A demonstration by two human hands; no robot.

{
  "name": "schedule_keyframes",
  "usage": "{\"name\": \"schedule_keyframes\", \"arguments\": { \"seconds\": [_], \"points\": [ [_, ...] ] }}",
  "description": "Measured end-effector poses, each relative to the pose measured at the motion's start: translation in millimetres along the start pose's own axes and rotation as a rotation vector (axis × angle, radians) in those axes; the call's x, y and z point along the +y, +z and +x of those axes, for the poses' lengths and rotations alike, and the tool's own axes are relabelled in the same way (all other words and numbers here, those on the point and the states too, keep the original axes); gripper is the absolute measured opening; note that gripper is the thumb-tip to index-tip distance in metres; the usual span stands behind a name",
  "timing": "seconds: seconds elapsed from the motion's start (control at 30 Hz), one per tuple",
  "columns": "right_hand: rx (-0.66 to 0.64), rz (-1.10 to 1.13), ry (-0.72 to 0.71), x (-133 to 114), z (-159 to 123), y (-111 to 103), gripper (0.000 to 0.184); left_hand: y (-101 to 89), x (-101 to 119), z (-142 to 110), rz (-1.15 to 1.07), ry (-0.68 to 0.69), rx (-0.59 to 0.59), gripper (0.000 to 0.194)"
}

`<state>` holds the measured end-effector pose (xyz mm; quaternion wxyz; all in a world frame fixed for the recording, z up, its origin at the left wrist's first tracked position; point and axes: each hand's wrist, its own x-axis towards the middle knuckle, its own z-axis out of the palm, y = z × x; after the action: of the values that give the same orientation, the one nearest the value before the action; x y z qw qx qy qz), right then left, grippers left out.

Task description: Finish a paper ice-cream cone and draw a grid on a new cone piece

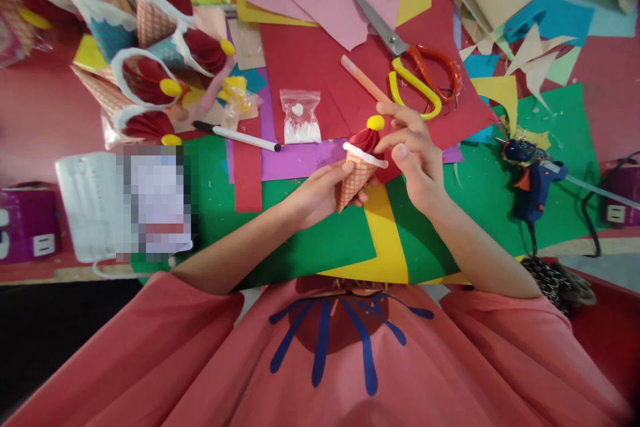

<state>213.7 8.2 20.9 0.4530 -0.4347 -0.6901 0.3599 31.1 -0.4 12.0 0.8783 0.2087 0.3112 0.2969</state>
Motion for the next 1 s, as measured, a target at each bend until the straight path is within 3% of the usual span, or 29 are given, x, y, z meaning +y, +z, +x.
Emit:
{"name": "schedule_keyframes", "arguments": {
  "seconds": [0.1,0.43,0.67,1.0],
  "points": [
    [0.024,-0.030,0.025,-0.1,-1.1,-1.8,0.029,0.0,0.9,0.3,-0.014,-0.027,0.003,0.040],
    [-0.088,-0.017,0.032,-1.1,-0.2,-1.4,0.024,-0.4,0.7,0.0,0.019,-0.065,-0.006,0.036],
    [0.083,0.002,-0.015,0.3,-3.5,-1.9,0.023,2.9,5.1,1.1,-0.074,-0.091,-0.005,0.031],
    [0.018,-0.101,0.003,1.7,-2.1,-0.3,0.027,4.5,5.3,2.6,-0.051,-0.083,0.012,0.030]
  ]
}}
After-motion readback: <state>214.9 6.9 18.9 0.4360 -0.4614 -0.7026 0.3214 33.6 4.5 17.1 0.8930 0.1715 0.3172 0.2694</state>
